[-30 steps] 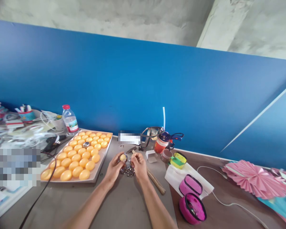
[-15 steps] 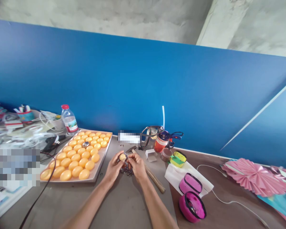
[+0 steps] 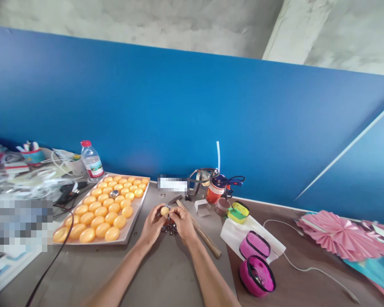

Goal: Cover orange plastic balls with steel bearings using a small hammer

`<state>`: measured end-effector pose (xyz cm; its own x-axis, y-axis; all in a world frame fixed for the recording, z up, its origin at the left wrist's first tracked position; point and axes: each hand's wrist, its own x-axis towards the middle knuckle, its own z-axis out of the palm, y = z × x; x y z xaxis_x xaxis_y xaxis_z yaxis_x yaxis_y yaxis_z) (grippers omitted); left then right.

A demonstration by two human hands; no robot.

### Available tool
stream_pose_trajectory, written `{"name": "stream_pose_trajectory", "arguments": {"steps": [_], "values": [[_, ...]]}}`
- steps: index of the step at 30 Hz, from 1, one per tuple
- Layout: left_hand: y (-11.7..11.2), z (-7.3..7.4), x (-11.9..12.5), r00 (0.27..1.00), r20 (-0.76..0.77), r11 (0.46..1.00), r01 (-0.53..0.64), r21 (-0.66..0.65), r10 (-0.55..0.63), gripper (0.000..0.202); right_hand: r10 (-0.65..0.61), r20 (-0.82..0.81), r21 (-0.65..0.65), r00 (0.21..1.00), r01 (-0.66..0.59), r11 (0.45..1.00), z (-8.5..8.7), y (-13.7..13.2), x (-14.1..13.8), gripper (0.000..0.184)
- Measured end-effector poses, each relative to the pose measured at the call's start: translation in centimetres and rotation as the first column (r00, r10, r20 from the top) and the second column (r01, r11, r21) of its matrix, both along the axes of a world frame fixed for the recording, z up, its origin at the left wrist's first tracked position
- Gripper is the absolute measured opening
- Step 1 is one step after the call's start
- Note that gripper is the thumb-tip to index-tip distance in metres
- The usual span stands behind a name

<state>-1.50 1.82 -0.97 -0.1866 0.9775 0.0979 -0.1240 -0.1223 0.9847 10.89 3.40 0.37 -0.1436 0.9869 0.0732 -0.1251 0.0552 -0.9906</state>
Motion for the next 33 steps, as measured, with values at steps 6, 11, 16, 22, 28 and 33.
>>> {"name": "stream_pose_trajectory", "arguments": {"steps": [6,11,16,22,28,33], "values": [[0.0,-0.1,-0.3,0.994,-0.110,1.000,0.004,0.010,-0.003,0.039,-0.020,0.005,0.007,1.000,0.020,1.000,0.2,-0.3,-0.4,0.008],[-0.1,-0.1,-0.2,0.993,-0.114,0.999,-0.023,0.044,0.028,0.037,-0.087,0.043,0.054,0.995,0.085,0.995,-0.1,-0.3,-0.6,0.004],[-0.3,-0.2,0.0,0.987,-0.161,0.998,-0.019,0.052,0.027,0.037,-0.080,0.083,0.050,0.993,0.077,0.996,-0.2,-0.1,-0.6,0.007],[-0.6,0.1,0.0,0.979,-0.202,0.998,-0.015,0.063,0.028,0.035,-0.128,0.129,0.098,0.983,0.116,0.988,-0.2,-0.2,-0.9,0.007],[-0.8,0.3,-0.1,0.972,-0.233,0.998,-0.025,0.060,0.038,0.033,-0.192,0.157,0.152,0.969,0.168,0.974,-0.3,-0.5,-1.3,0.006],[-1.0,0.6,0.0,0.971,-0.237,0.999,-0.021,0.039,0.030,0.035,-0.213,0.170,0.156,0.962,0.187,0.970,-0.2,-0.5,-1.4,0.009]]}}
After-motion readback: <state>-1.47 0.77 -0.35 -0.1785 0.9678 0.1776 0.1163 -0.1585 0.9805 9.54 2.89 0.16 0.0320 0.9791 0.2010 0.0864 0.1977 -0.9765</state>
